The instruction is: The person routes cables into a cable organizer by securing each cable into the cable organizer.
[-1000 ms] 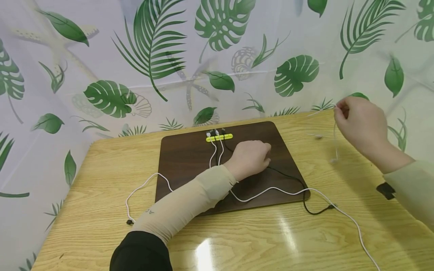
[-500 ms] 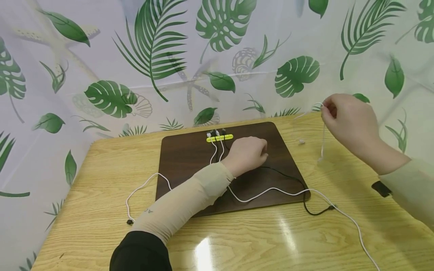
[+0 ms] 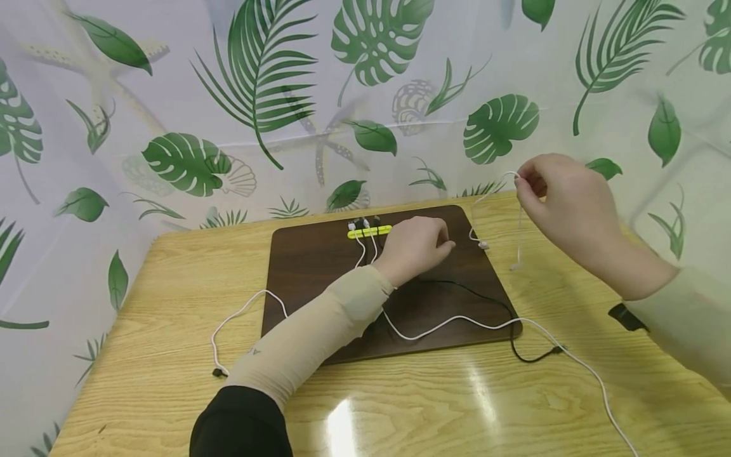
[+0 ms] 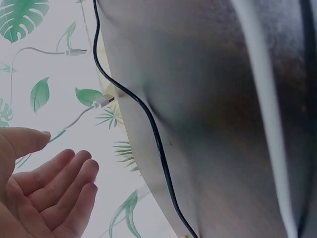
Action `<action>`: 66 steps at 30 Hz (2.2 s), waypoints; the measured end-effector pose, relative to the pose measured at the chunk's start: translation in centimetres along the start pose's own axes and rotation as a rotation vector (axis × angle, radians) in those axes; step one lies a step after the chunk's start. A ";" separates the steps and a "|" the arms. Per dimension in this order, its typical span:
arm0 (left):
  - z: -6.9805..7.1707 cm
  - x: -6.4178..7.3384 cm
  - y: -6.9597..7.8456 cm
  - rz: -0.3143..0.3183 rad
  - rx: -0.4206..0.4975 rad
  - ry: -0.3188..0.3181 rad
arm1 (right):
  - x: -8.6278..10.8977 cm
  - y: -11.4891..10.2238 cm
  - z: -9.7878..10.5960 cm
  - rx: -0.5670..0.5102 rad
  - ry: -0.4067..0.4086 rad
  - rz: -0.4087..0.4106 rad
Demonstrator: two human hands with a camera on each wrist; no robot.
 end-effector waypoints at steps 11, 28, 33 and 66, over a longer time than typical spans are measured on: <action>0.6 0.2 -0.6 0.015 0.085 0.011 | 0.0 -2.9 0.1 -0.030 0.052 0.103; 2.2 0.1 -2.8 0.023 0.057 0.041 | 0.5 -3.0 -0.7 -0.021 0.042 0.172; 2.6 -0.2 -3.6 0.020 0.079 0.049 | 0.6 -2.8 -1.1 -0.006 0.015 0.179; 5.5 -1.7 -7.9 0.031 -0.019 0.178 | 1.0 -1.8 -4.2 0.045 -0.046 0.249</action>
Point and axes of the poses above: each hand's wrist, its own x-axis away from the middle knuckle, its own z-axis out of the back of the hand, y = z × x, the point moved 6 cm from there along -x, towards the middle knuckle, and after that the axes turned 1 degree about y, right-handed, at the moved point
